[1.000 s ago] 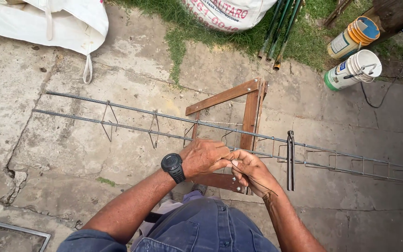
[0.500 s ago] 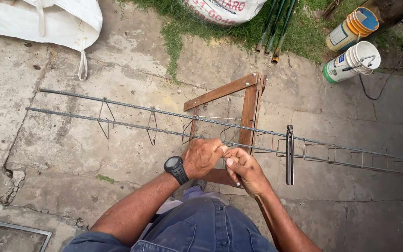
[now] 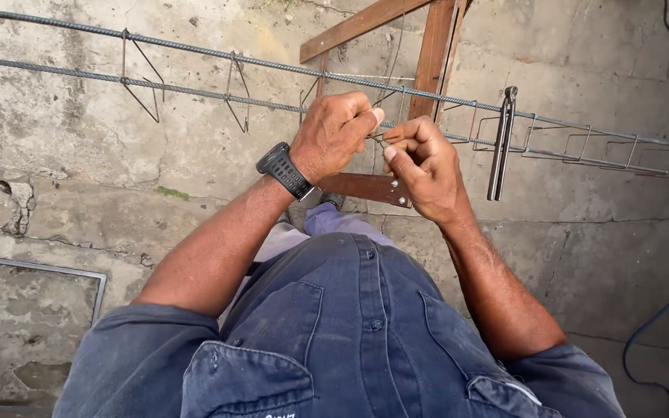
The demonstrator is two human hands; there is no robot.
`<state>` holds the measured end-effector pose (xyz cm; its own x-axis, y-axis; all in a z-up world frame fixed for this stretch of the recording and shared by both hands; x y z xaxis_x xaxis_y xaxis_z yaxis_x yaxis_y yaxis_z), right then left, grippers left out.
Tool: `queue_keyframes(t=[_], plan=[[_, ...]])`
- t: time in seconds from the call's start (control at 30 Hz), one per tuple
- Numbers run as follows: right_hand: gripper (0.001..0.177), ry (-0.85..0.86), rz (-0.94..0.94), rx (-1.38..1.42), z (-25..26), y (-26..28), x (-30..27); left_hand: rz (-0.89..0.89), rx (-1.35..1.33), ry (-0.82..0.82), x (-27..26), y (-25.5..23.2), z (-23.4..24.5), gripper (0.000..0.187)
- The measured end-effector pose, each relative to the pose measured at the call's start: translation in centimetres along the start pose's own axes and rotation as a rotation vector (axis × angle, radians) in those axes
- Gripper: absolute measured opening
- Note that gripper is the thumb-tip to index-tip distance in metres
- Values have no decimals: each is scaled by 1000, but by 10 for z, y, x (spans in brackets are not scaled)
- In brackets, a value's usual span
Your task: The person ties a rebar cage using wire and pliers. They wrap the wire around the intersections of the steel bars and twist it tight with the pliers to secure the structure.
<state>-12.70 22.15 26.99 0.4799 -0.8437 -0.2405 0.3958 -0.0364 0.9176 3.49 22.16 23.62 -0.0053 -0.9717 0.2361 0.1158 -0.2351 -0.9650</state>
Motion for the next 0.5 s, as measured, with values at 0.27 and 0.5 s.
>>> queue_keyframes(t=[0.27, 0.5], plan=[[6, -177, 323, -522, -6, 16, -8, -26, 50, -5, -3, 10, -3, 28], [21, 241, -381, 584, -3, -14, 2, -386, 162, 112, 0, -52, 13, 25]])
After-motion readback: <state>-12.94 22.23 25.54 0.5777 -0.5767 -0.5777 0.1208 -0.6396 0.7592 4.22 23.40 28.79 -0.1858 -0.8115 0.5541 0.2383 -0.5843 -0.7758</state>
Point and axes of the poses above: each hand's wrist, its own x-axis towards the middle knuckle, its own z-axis out of the back of the hand, y = z × x, the point moved 6 cm from there along x, towards the middle knuckle, and after that the axes turned 12 degrees about -z, right-handed, at the moved point
